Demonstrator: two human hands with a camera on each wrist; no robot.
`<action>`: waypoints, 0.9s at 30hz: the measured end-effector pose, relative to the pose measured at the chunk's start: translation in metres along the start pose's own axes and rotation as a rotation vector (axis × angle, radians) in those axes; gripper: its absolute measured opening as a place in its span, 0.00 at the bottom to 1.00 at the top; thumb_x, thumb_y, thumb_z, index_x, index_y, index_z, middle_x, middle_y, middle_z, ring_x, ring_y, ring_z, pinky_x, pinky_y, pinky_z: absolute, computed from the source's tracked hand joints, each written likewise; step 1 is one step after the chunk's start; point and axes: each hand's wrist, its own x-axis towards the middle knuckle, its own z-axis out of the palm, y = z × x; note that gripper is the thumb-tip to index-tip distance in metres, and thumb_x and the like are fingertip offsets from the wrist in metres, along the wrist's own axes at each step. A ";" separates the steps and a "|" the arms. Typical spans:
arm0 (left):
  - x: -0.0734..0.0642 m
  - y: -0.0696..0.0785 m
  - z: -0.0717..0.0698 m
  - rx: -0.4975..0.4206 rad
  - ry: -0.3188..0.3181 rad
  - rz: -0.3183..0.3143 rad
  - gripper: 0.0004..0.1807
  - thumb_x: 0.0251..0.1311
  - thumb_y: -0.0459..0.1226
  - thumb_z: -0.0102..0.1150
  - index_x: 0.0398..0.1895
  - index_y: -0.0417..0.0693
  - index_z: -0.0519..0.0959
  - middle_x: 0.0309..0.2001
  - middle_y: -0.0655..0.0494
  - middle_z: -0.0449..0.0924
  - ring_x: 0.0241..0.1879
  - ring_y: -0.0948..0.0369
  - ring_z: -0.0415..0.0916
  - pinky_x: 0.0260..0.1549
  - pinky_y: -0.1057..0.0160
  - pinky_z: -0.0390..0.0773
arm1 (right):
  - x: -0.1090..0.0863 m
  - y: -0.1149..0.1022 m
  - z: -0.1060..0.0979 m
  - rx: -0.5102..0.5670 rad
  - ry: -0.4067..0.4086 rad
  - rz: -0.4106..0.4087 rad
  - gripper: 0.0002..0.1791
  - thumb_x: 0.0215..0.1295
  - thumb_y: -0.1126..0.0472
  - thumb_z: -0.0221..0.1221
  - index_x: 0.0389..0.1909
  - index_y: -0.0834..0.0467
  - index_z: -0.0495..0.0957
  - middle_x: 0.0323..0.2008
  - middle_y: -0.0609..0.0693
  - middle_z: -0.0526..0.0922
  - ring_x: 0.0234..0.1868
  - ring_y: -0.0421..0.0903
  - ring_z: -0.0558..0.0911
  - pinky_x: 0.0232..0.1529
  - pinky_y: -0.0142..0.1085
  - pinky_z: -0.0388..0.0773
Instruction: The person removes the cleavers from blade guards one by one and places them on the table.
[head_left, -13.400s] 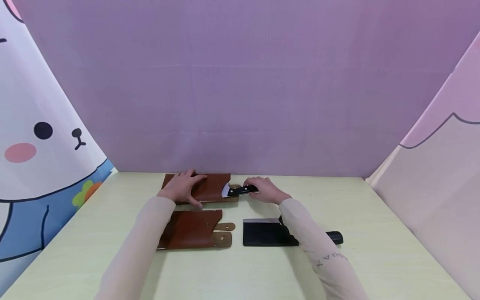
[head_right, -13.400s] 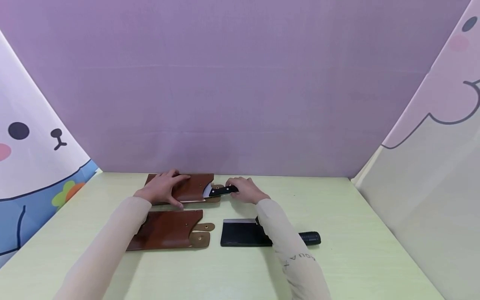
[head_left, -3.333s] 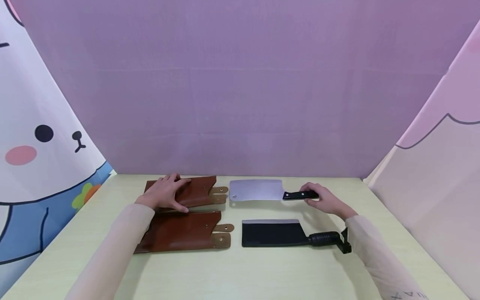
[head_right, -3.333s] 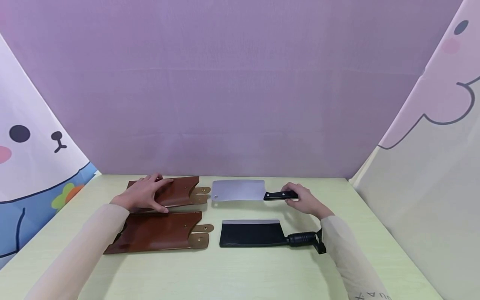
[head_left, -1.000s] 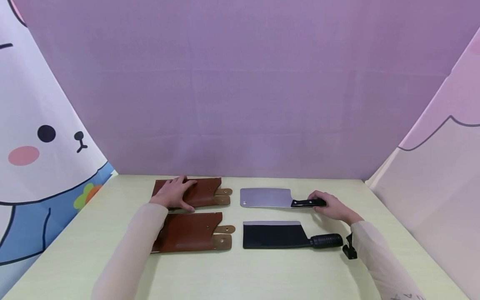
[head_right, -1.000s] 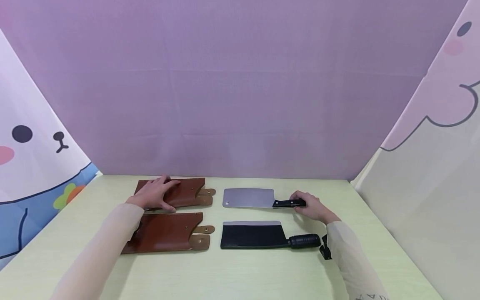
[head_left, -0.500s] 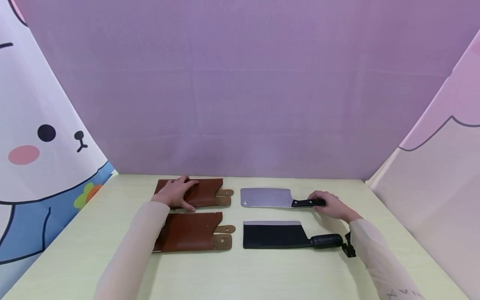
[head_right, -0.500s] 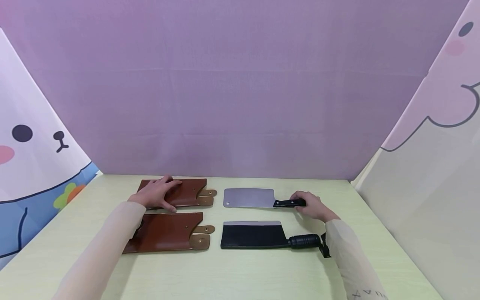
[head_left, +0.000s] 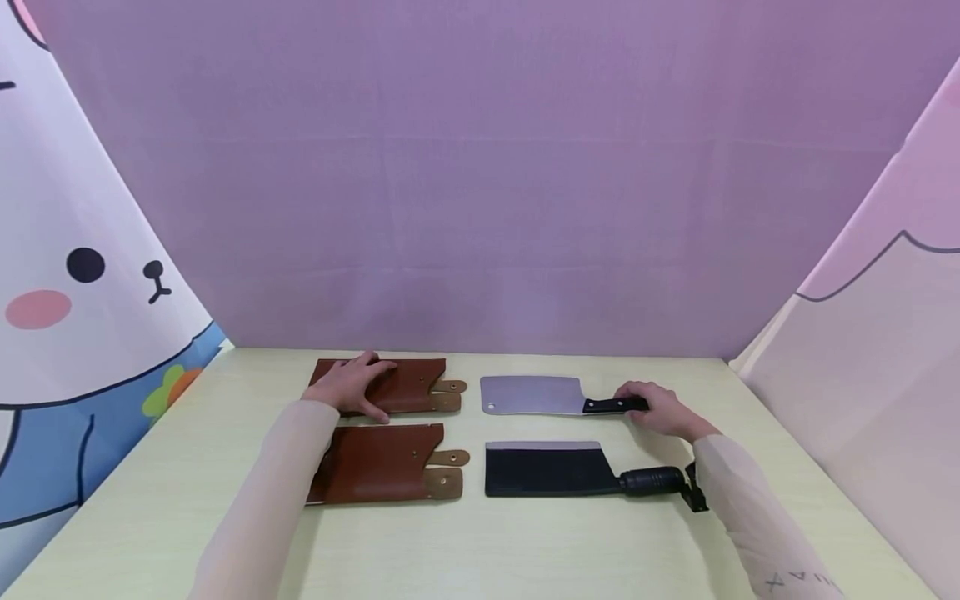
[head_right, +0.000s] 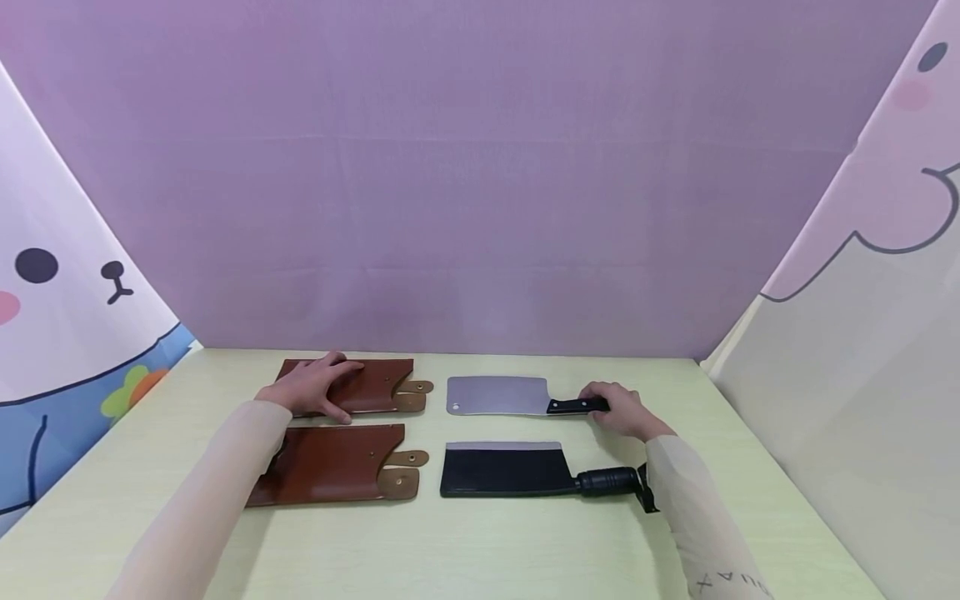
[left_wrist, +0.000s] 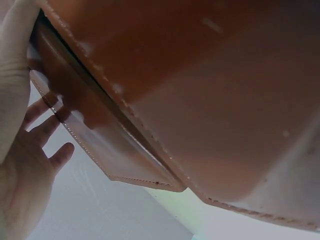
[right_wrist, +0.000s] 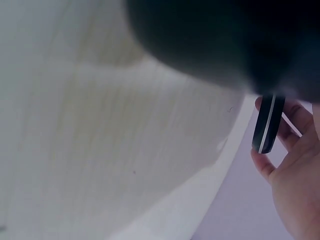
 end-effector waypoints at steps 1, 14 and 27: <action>0.000 0.000 0.000 0.002 -0.006 -0.002 0.54 0.34 0.61 0.69 0.67 0.52 0.60 0.63 0.42 0.59 0.61 0.46 0.62 0.56 0.37 0.57 | 0.000 0.000 0.000 -0.010 0.001 0.003 0.14 0.54 0.70 0.57 0.43 0.60 0.76 0.41 0.55 0.81 0.45 0.55 0.77 0.47 0.58 0.65; 0.000 0.004 -0.004 0.007 -0.080 -0.043 0.54 0.35 0.62 0.67 0.68 0.53 0.58 0.66 0.40 0.56 0.64 0.42 0.57 0.58 0.36 0.53 | 0.001 -0.004 0.003 -0.113 0.001 0.030 0.13 0.54 0.69 0.59 0.42 0.59 0.77 0.41 0.54 0.82 0.46 0.59 0.77 0.43 0.64 0.62; -0.006 0.010 -0.010 0.007 -0.136 -0.043 0.51 0.41 0.59 0.65 0.69 0.51 0.57 0.69 0.40 0.51 0.65 0.39 0.55 0.59 0.35 0.51 | 0.002 -0.004 0.006 -0.137 0.028 0.018 0.14 0.53 0.69 0.61 0.42 0.58 0.77 0.40 0.55 0.81 0.44 0.58 0.77 0.40 0.61 0.63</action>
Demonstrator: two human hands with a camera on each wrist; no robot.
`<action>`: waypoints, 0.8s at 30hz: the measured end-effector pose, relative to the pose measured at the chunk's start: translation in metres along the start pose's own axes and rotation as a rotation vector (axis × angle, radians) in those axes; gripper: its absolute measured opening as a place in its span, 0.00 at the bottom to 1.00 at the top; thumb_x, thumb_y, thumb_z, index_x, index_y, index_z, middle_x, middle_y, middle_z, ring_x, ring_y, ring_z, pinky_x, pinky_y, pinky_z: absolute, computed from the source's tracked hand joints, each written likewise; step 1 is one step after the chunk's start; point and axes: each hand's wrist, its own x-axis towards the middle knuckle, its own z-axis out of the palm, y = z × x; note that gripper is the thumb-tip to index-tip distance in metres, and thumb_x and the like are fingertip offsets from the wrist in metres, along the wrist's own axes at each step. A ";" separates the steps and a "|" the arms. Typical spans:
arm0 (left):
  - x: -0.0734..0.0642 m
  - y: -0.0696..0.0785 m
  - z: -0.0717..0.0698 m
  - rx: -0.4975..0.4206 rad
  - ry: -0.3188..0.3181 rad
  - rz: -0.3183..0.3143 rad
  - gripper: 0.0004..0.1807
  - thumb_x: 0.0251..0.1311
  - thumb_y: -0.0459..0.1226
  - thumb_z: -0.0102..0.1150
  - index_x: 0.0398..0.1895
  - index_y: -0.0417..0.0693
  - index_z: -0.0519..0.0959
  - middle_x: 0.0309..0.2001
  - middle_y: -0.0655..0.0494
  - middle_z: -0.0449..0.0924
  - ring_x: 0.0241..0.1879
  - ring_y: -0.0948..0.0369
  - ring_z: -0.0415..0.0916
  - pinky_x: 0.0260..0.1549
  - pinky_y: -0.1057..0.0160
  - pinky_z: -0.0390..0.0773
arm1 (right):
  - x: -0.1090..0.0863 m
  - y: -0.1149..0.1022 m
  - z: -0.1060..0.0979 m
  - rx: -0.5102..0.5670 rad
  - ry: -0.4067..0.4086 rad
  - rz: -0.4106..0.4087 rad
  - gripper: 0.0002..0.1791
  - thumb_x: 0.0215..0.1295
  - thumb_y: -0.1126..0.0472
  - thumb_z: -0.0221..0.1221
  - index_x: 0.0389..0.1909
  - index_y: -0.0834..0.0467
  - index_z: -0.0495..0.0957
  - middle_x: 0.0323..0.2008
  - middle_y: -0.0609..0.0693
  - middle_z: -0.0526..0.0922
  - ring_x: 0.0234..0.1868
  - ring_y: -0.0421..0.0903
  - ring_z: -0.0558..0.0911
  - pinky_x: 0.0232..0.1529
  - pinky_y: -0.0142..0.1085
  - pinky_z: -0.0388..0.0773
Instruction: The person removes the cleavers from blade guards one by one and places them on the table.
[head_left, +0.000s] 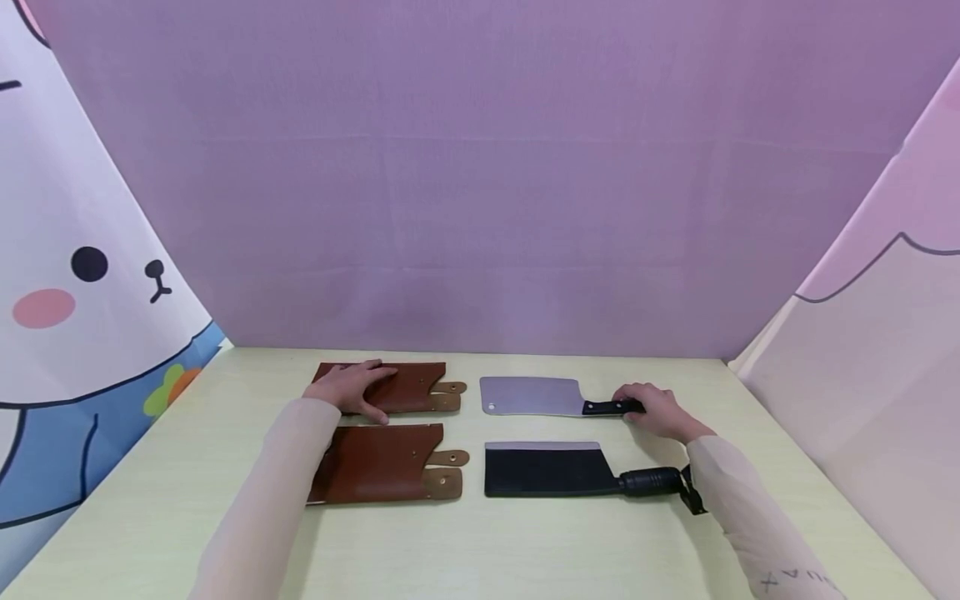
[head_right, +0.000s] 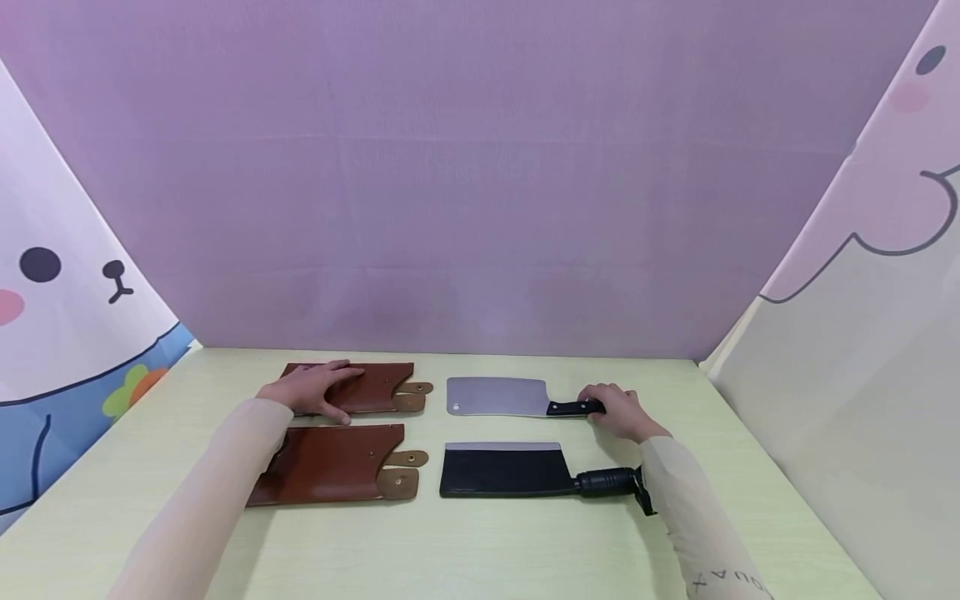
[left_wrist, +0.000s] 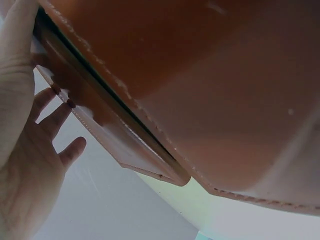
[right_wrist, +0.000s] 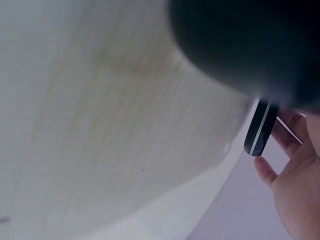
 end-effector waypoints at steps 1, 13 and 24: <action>0.000 0.000 0.000 -0.002 -0.003 0.001 0.50 0.42 0.59 0.65 0.69 0.51 0.57 0.69 0.40 0.51 0.65 0.40 0.54 0.59 0.35 0.51 | 0.000 0.000 0.000 -0.004 0.000 -0.003 0.14 0.53 0.69 0.61 0.42 0.58 0.77 0.40 0.55 0.81 0.43 0.58 0.77 0.40 0.61 0.63; -0.001 0.002 0.000 -0.015 0.003 0.033 0.49 0.44 0.58 0.64 0.68 0.49 0.58 0.68 0.43 0.56 0.66 0.42 0.55 0.58 0.35 0.53 | 0.000 -0.002 -0.001 -0.025 -0.008 0.001 0.14 0.53 0.69 0.61 0.42 0.58 0.77 0.39 0.54 0.81 0.44 0.58 0.77 0.40 0.61 0.64; -0.002 0.001 0.000 -0.014 0.022 0.042 0.50 0.42 0.61 0.63 0.68 0.50 0.59 0.67 0.43 0.58 0.64 0.42 0.59 0.56 0.42 0.62 | 0.001 -0.001 -0.003 -0.004 -0.025 0.023 0.17 0.55 0.68 0.60 0.48 0.63 0.74 0.41 0.57 0.80 0.46 0.60 0.75 0.42 0.63 0.62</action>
